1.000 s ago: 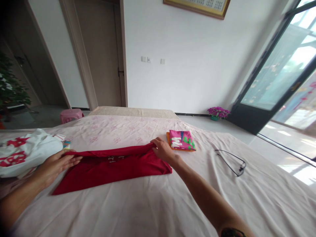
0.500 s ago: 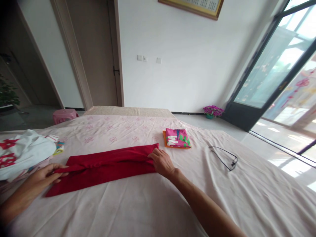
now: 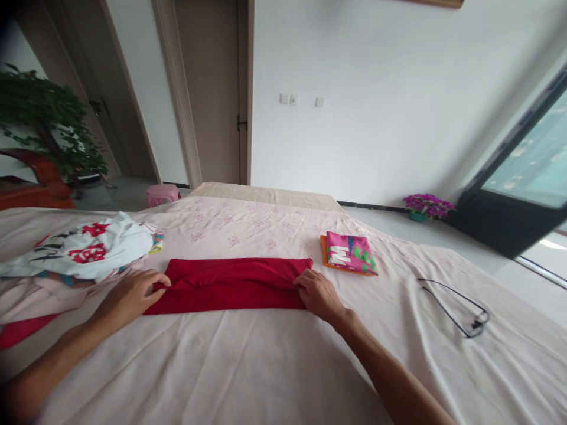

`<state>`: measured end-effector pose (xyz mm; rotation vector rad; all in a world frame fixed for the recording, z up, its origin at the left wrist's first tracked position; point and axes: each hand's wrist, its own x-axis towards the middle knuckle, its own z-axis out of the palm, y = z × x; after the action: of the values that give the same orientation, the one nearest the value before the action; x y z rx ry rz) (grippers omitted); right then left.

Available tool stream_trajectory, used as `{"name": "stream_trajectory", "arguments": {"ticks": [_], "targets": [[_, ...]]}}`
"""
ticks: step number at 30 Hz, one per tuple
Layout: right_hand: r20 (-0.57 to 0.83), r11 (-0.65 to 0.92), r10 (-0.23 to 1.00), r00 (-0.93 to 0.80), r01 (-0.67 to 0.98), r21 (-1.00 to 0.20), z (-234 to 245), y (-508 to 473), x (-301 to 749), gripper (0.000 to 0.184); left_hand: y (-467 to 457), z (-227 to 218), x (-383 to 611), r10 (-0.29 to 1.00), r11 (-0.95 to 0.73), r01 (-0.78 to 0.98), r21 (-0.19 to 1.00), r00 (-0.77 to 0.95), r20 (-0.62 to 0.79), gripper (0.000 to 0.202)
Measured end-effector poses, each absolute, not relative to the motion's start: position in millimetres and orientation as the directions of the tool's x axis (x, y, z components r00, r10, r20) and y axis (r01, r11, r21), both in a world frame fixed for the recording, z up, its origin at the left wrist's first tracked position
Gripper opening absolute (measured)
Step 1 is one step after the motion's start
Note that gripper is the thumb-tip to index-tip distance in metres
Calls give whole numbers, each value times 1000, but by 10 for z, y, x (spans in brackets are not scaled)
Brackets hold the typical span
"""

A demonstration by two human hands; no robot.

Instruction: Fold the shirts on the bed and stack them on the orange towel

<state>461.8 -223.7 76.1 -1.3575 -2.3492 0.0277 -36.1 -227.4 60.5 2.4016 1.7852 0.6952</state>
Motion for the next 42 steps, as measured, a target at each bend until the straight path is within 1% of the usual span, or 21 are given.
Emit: {"name": "stream_trajectory", "arguments": {"ticks": [2, 4, 8, 11, 13, 15, 17, 18, 19, 20, 22, 23, 25, 28, 30, 32, 34, 35, 37, 39, 42], "targets": [[402, 504, 833, -381, 822, -265, 769, -2223, 4646, 28, -2302, 666, -370, 909, -312, 912, 266, 205, 362, 17], [430, 506, 826, -364, 815, -283, 772, -2225, 4674, 28, -2323, 690, -383, 904, -310, 915, 259, 199, 378, 16], [374, 547, 818, -437, 792, -272, 745, -2269, 4692, 34, -2354, 657, -379, 915, -332, 900, 284, 233, 331, 15], [389, 530, 825, -411, 800, -281, 733, -2329, 4660, 36, -2367, 638, -359, 929, -295, 903, 314, 194, 316, 17], [383, 541, 822, -422, 788, -292, 754, -2382, 4635, 37, -2370, 638, -358, 942, -266, 917, 298, 181, 283, 18], [338, 581, 809, -481, 741, -337, 791, -2428, 4632, 43, -2365, 637, -374, 951, -245, 934, 261, 178, 253, 20], [320, 587, 810, -491, 681, -439, 824, -2431, 4679, 47, -2344, 630, -392, 948, -233, 947, 221, 169, 271, 22], [334, 559, 829, -449, 665, -495, 832, -2409, 4727, 45, -2328, 626, -389, 939, -239, 949, 208, 171, 297, 23], [356, 511, 859, -367, 665, -545, 835, -2369, 4791, 42, -2311, 626, -368, 928, -250, 947, 202, 175, 329, 24], [381, 447, 888, -257, 676, -585, 830, -2315, 4867, 38, -2295, 631, -323, 916, -269, 941, 205, 184, 356, 23], [414, 307, 910, -30, 721, -621, 807, -2179, 5035, 33, -2276, 658, -142, 896, -330, 912, 244, 221, 385, 21], [423, 255, 905, 42, 743, -619, 791, -2106, 5112, 33, -2277, 680, -2, 888, -365, 890, 275, 244, 389, 20], [419, 202, 904, 80, 784, -587, 758, -1974, 5220, 36, -2297, 735, 366, 871, -441, 831, 338, 307, 383, 18], [369, 197, 929, 2, 843, -501, 724, -1846, 5226, 48, -2340, 813, 1051, 813, -572, 729, 375, 445, 375, 17], [320, 208, 945, -62, 871, -445, 717, -1802, 5149, 54, -2353, 844, 1512, 757, -649, 671, 359, 516, 401, 17], [268, 214, 957, -111, 895, -391, 723, -1769, 5052, 49, -2337, 848, 1915, 709, -701, 635, 324, 573, 411, 19], [229, 212, 963, -139, 918, -336, 734, -1740, 4976, 34, -2288, 820, 2230, 670, -737, 622, 266, 620, 408, 30], [217, 211, 965, -147, 926, -312, 741, -1728, 4955, 29, -2253, 796, 2348, 656, -749, 617, 242, 642, 396, 32], [209, 197, 968, -139, 936, -291, 752, -1719, 4951, 26, -2176, 734, 2507, 657, -750, 621, 225, 662, 361, 25], [202, 161, 974, -103, 941, -297, 763, -1737, 4987, 27, -2111, 669, 2578, 687, -725, 638, 260, 641, 341, 14], [225, 75, 974, -6, 951, -301, 802, -1804, 5023, 32, -2080, 607, 2586, 724, -690, 615, 381, 594, 352, 13]]}}
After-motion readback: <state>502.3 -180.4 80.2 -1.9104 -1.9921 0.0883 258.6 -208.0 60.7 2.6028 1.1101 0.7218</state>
